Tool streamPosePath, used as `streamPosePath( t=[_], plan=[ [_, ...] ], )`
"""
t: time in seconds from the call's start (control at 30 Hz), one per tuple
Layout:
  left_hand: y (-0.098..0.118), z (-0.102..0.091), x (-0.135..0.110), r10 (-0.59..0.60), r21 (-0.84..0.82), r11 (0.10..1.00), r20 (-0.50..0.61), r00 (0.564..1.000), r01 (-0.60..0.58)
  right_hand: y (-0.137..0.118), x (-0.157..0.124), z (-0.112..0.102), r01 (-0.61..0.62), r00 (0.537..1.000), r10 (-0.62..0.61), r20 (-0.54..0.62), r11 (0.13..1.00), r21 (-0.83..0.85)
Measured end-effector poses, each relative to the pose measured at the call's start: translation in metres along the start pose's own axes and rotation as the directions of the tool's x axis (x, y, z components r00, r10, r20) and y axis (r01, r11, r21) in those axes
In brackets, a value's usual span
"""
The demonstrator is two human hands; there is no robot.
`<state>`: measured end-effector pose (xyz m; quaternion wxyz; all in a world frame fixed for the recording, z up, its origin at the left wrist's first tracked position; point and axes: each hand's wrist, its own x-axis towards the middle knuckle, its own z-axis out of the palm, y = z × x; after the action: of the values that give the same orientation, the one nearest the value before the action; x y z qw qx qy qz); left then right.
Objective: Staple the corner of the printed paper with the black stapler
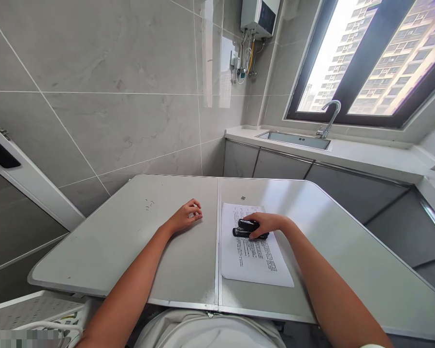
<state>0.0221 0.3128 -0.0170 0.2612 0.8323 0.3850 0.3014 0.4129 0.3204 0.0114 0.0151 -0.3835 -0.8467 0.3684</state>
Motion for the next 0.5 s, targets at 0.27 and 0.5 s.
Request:
streamPosePath(
  t=[0.27,0.5],
  plan=[
    [-0.002,-0.001,0.000,-0.018,0.042,0.999,-0.004,1.000,0.018,0.027,-0.003,-0.008,0.068,0.996,-0.055,-0.072,0.980,0.187],
    [-0.030,0.001,0.001,-0.162,0.381,0.897,-0.185,0.969,0.223,0.058,0.044,0.022,-0.173,0.525,0.170,-0.834,0.981,0.091]
  ],
)
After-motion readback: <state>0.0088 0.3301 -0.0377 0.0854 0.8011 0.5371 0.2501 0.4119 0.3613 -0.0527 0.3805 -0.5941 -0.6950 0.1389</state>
